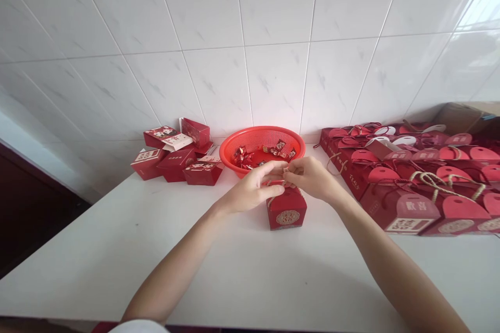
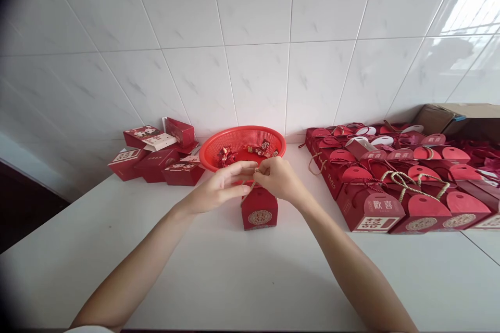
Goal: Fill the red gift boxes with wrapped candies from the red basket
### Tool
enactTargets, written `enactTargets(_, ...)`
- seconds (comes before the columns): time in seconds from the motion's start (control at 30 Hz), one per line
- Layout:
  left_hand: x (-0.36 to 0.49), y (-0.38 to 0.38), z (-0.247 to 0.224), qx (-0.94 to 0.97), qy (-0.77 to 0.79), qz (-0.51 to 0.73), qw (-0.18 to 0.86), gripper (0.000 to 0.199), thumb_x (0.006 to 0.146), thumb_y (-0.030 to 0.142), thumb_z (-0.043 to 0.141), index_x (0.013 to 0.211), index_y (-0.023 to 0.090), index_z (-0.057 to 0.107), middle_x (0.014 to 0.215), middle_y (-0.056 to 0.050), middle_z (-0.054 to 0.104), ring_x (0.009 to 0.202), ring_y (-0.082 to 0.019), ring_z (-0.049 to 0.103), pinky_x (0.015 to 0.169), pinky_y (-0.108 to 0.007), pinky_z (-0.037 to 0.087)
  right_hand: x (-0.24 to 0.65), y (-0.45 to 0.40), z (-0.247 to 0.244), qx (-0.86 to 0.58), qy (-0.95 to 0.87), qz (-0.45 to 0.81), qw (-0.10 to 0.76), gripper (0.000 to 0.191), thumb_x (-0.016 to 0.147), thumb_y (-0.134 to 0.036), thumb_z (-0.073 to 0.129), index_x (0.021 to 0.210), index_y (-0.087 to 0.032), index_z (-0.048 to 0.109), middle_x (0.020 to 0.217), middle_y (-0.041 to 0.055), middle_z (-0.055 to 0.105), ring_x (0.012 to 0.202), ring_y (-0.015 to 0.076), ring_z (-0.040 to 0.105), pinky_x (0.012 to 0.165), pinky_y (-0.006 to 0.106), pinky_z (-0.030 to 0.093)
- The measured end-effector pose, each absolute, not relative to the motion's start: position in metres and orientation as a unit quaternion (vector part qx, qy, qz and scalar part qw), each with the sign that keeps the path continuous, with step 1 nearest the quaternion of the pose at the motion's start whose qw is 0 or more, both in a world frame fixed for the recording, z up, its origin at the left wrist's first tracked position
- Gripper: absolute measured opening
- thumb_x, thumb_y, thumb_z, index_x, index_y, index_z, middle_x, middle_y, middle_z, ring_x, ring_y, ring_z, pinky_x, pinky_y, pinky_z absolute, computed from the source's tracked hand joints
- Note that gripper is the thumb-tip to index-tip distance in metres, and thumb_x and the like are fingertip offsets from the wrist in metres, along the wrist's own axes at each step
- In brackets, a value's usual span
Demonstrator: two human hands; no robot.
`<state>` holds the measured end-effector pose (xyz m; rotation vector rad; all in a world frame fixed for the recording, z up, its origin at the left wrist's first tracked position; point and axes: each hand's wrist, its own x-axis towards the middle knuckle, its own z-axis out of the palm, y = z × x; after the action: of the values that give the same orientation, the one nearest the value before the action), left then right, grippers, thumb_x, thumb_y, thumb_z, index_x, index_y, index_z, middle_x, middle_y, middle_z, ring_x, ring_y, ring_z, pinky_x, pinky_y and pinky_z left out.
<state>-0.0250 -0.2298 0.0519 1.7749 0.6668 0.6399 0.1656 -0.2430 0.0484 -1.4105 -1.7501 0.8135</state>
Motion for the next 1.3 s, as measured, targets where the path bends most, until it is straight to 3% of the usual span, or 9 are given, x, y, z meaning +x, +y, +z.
enactTargets(0.1, -0.022, -0.229, 0.046, 0.784, 0.350, 0.274, 0.434, 0.065, 0.079, 0.033, 0.076, 0.139, 0.027, 0.051, 0.136, -0.007, 0.059, 0.127, -0.028, 0.055, 0.105, -0.042, 0.047, 0.170, -0.242, 0.048, -0.536, -0.683, 0.310, 0.387, 0.020, 0.074, -0.031, 0.061, 0.059, -0.019, 0.059, 0.058, 0.0006, 0.057, 0.057, 0.0139, 0.050, 0.049, 0.026, 0.035)
enactTargets(0.27, -0.015, -0.230, 0.033, 0.818, 0.410, 0.257, 0.312, 0.081, 0.070, 0.041, 0.083, 0.142, 0.028, 0.047, 0.142, -0.012, 0.050, 0.136, -0.035, 0.043, 0.107, -0.048, 0.042, 0.172, -0.240, 0.047, -0.538, -0.677, 0.319, 0.389, 0.019, 0.074, -0.028, 0.061, 0.057, -0.019, 0.056, 0.057, 0.0010, 0.058, 0.056, 0.0141, 0.052, 0.050, 0.027, 0.037)
enactTargets(0.53, -0.011, -0.227, 0.021, 0.831, 0.403, 0.205, 0.326, 0.068, 0.077, 0.035, 0.075, 0.140, 0.026, 0.048, 0.139, -0.011, 0.055, 0.130, -0.036, 0.046, 0.104, -0.049, 0.042, 0.173, -0.240, 0.048, -0.560, -0.676, 0.314, 0.362, 0.025, 0.073, -0.024, 0.060, 0.053, -0.020, 0.045, 0.057, -0.0001, 0.057, 0.058, 0.0134, 0.052, 0.052, 0.026, 0.035)
enactTargets(0.67, -0.011, -0.224, 0.021, 0.830, 0.412, 0.189, 0.326, 0.046, 0.078, 0.039, 0.073, 0.120, 0.024, 0.061, 0.123, -0.009, 0.061, 0.118, -0.035, 0.053, 0.098, -0.047, 0.045, 0.173, -0.237, 0.045, -0.552, -0.669, 0.337, 0.365, 0.022, 0.070, -0.023, 0.063, 0.055, -0.019, 0.047, 0.056, -0.0026, 0.053, 0.056, 0.0113, 0.048, 0.050, 0.025, 0.032)
enactTargets(0.8, -0.011, -0.222, 0.019, 0.833, 0.416, 0.175, 0.321, 0.032, 0.079, 0.044, 0.073, 0.103, 0.024, 0.067, 0.110, -0.007, 0.061, 0.111, -0.033, 0.055, 0.094, -0.044, 0.046, 0.171, -0.236, 0.044, -0.525, -0.657, 0.397, 0.367, 0.019, 0.067, -0.019, 0.064, 0.058, -0.020, 0.046, 0.056, -0.0033, 0.054, 0.058, 0.0131, 0.055, 0.050, 0.024, 0.034)
enactTargets(0.97, -0.011, -0.220, 0.015, 0.829, 0.417, 0.182, 0.327, 0.037, 0.077, 0.043, 0.074, 0.109, 0.024, 0.067, 0.109, -0.007, 0.060, 0.109, -0.032, 0.055, 0.091, -0.043, 0.047, 0.170, -0.238, 0.045, -0.488, -0.611, 0.496, 0.376, 0.020, 0.071, -0.017, 0.065, 0.063, -0.020, 0.047, 0.066, 0.0013, 0.068, 0.069, 0.0167, 0.067, 0.063, 0.026, 0.049)
enactTargets(1.13, -0.014, -0.218, 0.016, 0.827, 0.411, 0.193, 0.332, 0.036, 0.075, 0.041, 0.076, 0.105, 0.022, 0.067, 0.107, -0.008, 0.062, 0.104, -0.031, 0.056, 0.087, -0.041, 0.047, 0.170, -0.238, 0.047, -0.462, -0.586, 0.547, 0.380, 0.018, 0.073, -0.019, 0.065, 0.067, -0.020, 0.047, 0.078, 0.0048, 0.074, 0.082, 0.0191, 0.071, 0.071, 0.027, 0.053)
enactTargets(1.3, -0.014, -0.221, 0.018, 0.828, 0.408, 0.200, 0.328, 0.036, 0.074, 0.049, 0.076, 0.099, 0.023, 0.067, 0.102, -0.006, 0.063, 0.101, -0.031, 0.057, 0.083, -0.039, 0.047, 0.171, -0.237, 0.044, -0.462, -0.592, 0.531, 0.393, 0.019, 0.072, -0.019, 0.065, 0.068, -0.020, 0.047, 0.069, 0.0023, 0.069, 0.071, 0.0162, 0.067, 0.066, 0.027, 0.052)
